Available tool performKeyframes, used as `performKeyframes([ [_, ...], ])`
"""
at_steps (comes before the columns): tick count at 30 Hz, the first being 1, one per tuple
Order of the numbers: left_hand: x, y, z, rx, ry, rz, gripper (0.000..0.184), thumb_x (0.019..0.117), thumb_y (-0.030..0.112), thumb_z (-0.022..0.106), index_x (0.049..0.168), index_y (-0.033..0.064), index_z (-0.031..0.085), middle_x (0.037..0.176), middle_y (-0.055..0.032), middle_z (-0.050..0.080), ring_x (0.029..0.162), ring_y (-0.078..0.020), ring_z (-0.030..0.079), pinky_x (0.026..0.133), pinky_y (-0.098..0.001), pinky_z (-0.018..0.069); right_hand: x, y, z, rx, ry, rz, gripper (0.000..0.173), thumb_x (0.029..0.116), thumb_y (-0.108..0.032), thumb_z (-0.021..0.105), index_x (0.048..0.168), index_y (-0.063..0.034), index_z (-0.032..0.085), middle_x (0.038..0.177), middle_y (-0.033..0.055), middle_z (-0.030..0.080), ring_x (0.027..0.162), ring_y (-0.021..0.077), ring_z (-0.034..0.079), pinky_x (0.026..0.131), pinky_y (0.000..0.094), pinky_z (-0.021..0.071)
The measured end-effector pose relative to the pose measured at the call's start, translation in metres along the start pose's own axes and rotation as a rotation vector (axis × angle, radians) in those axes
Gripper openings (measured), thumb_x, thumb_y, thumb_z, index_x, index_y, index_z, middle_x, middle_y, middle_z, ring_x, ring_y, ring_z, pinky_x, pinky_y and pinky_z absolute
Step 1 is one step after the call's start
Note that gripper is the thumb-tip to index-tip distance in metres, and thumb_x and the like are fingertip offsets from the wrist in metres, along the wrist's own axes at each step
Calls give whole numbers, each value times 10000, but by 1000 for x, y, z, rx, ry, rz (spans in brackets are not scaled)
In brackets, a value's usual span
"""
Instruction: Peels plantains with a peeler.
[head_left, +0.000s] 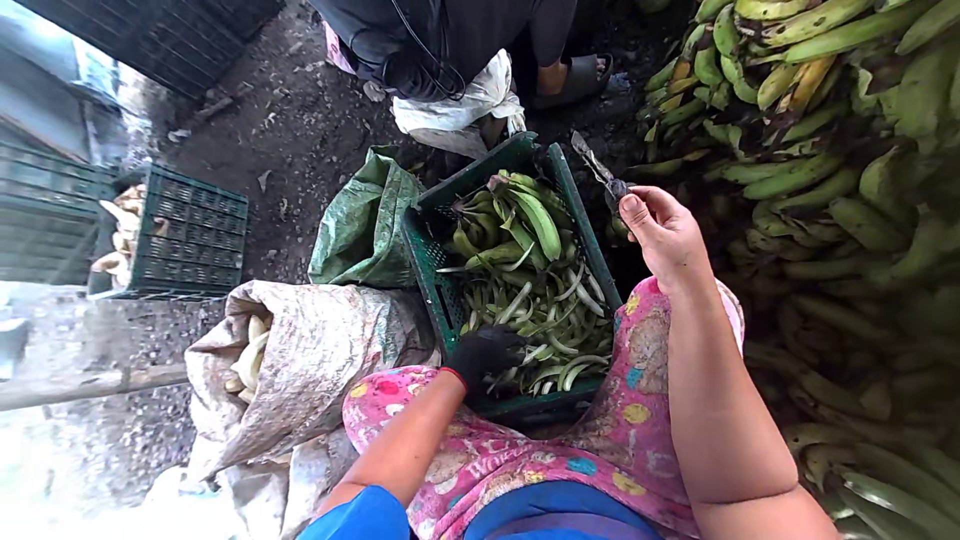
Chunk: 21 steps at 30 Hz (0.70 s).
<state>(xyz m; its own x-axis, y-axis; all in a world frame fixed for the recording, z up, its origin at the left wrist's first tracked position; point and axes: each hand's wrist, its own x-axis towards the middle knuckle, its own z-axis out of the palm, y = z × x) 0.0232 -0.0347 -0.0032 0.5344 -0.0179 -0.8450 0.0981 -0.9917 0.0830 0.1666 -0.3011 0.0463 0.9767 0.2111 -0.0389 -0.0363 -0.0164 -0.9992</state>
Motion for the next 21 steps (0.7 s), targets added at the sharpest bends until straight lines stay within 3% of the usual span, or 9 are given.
performKeyframes([
  [3,-13,-11,-41,-58,35,-83,517,1007,491,590,1449,223,574,1436,-146,583,1327,-375,543,1077,-651,401,1,2,1,-10,-9,3,371,1046,-378,565,1240,-74,655,1037,-9,666,842,-5,579,792,212,488],
  [5,-6,-10,-53,-14,303,-112,444,1031,454,558,1389,202,626,1381,-133,622,1259,-387,584,1006,-654,446,3,2,2,-27,-21,14,382,1049,-383,559,1253,-74,650,1039,-5,666,835,2,576,789,221,489],
  [7,21,-9,-52,60,512,-77,325,1027,329,582,1309,203,685,1326,-94,661,1186,-379,627,924,-653,496,4,2,2,-37,-28,29,381,1053,-384,554,1254,-76,652,1030,3,666,830,18,574,787,240,490],
  [9,56,-3,-47,128,490,-112,342,966,220,651,1306,191,675,1346,-119,636,1188,-412,607,906,-674,490,7,3,4,-32,-31,44,375,1057,-382,557,1250,-76,656,1023,11,664,822,34,570,788,256,487],
  [11,92,-1,-33,129,499,-191,394,922,173,696,1305,107,635,1338,-212,596,1195,-473,573,940,-688,467,8,6,5,-37,-29,45,374,1058,-384,555,1238,-74,658,997,14,659,792,44,564,763,261,488],
  [14,132,-6,-15,100,649,-255,404,918,183,702,1313,131,636,1384,-205,572,1213,-478,555,970,-676,454,9,6,4,-43,-34,70,368,1066,-376,549,1236,-68,657,1002,30,658,800,61,568,768,273,488],
  [18,133,-16,-10,137,670,-209,440,850,170,767,1277,153,660,1400,-185,560,1206,-466,560,907,-688,477,11,6,7,-53,-35,97,378,1065,-382,554,1243,-63,653,998,45,654,803,75,570,772,286,489],
  [21,97,-28,-12,145,535,-110,464,818,266,805,1257,163,694,1380,-193,582,1253,-461,543,941,-714,454,10,6,4,-69,-47,107,390,1069,-383,540,1257,-59,648,1060,77,668,865,112,602,813,335,506],
])
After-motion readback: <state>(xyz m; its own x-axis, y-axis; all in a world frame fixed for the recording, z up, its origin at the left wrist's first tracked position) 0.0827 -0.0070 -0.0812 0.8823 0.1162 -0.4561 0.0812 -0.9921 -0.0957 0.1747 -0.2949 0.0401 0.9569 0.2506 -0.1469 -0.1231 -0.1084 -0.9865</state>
